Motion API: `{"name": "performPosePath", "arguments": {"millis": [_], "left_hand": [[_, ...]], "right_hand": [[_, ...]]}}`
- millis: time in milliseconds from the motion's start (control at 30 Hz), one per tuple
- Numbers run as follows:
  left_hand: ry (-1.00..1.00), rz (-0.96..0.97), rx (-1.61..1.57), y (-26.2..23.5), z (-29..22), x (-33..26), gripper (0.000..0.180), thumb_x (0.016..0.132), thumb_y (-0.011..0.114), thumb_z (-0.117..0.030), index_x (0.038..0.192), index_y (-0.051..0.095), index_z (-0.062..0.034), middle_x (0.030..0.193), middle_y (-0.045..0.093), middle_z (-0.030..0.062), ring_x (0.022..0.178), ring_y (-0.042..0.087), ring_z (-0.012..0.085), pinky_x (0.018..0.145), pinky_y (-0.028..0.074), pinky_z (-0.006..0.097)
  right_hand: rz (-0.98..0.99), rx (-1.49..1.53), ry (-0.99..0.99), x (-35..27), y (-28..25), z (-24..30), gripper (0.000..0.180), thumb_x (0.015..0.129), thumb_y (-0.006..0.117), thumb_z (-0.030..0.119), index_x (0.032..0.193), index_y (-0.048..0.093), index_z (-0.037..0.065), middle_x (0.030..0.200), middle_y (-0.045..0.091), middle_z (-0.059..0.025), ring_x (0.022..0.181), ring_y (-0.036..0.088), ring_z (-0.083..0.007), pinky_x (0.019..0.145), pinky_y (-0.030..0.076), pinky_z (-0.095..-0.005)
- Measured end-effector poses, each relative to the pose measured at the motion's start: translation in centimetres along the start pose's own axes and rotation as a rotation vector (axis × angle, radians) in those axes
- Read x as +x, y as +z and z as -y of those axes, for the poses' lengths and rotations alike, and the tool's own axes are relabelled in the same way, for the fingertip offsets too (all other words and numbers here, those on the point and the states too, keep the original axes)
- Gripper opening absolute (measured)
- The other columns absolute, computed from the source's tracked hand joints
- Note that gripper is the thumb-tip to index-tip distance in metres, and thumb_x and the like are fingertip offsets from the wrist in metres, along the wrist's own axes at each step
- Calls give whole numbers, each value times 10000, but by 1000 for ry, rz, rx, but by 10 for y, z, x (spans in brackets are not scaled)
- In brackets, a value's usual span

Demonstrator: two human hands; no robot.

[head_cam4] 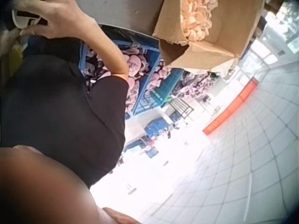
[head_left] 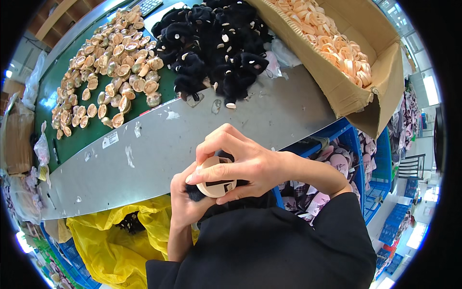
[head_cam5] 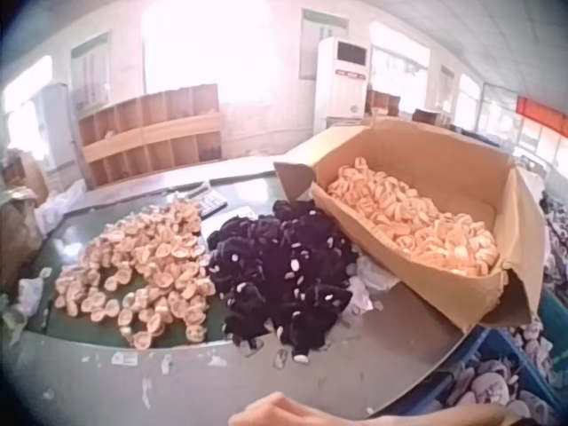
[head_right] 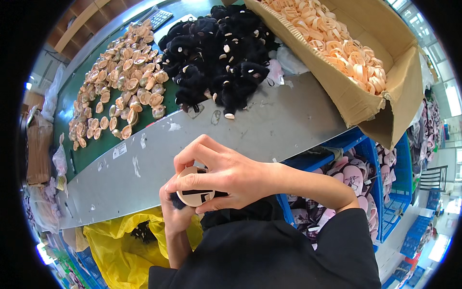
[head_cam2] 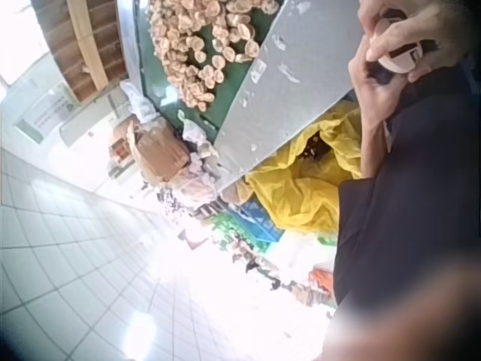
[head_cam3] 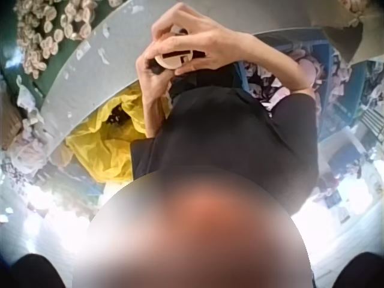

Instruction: The person repeatedly picks a black slipper upper and a beige sole, presses them together, and places the assembled slipper on the table. The person handles slippers one at a time, alternating between the pile of uppers and the box of soles.

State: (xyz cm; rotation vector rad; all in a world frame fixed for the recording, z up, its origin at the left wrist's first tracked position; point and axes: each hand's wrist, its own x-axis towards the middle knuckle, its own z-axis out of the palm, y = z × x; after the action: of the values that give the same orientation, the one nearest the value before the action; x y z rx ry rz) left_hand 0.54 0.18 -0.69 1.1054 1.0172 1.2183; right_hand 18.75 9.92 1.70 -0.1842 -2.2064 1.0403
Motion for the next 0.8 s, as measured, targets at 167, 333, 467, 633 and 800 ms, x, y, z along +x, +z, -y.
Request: {"name": "performPosePath", "arguments": {"millis": [167,333,467,633,800], "left_hand": [[-115,49,-303,-2,10,-9,400,756,746,-22,1143,669,45,1065,702,71,961,652,132,848,531,281],[-179,103,-498,-1,13,-7,385,762,723,-9,1141,676,38,1068,701,77,970,656,143,865,540,301],[-23,-83,-86,10,1,2,407,766,778,-2,1161,676,10,1045,710,74,953,665,157,859,548,310],[169,-324,312,27,1,8,437,827,837,-141,1131,540,-36,872,659,53,794,594,100,732,515,277],[295,-472,305,25,-4,9,450,775,863,-106,1104,564,-36,888,623,30,753,543,89,689,479,254]], "right_hand": [[9,35,-9,0,7,3,633,739,867,154,1323,624,172,1227,506,-95,1161,458,-326,996,448,-447],[-31,3,-29,2,5,5,602,746,866,204,1305,668,101,1213,544,-110,1106,493,-306,970,446,-429],[-39,-93,37,8,-9,13,565,799,842,316,1266,664,53,1175,600,-139,1029,584,-311,895,503,-413],[-266,-407,-80,27,0,10,402,945,633,436,833,645,51,760,582,-79,633,591,-262,579,482,-359],[-350,-382,-169,51,9,11,330,939,576,322,708,588,87,658,498,-43,526,501,-237,497,388,-350]]}}
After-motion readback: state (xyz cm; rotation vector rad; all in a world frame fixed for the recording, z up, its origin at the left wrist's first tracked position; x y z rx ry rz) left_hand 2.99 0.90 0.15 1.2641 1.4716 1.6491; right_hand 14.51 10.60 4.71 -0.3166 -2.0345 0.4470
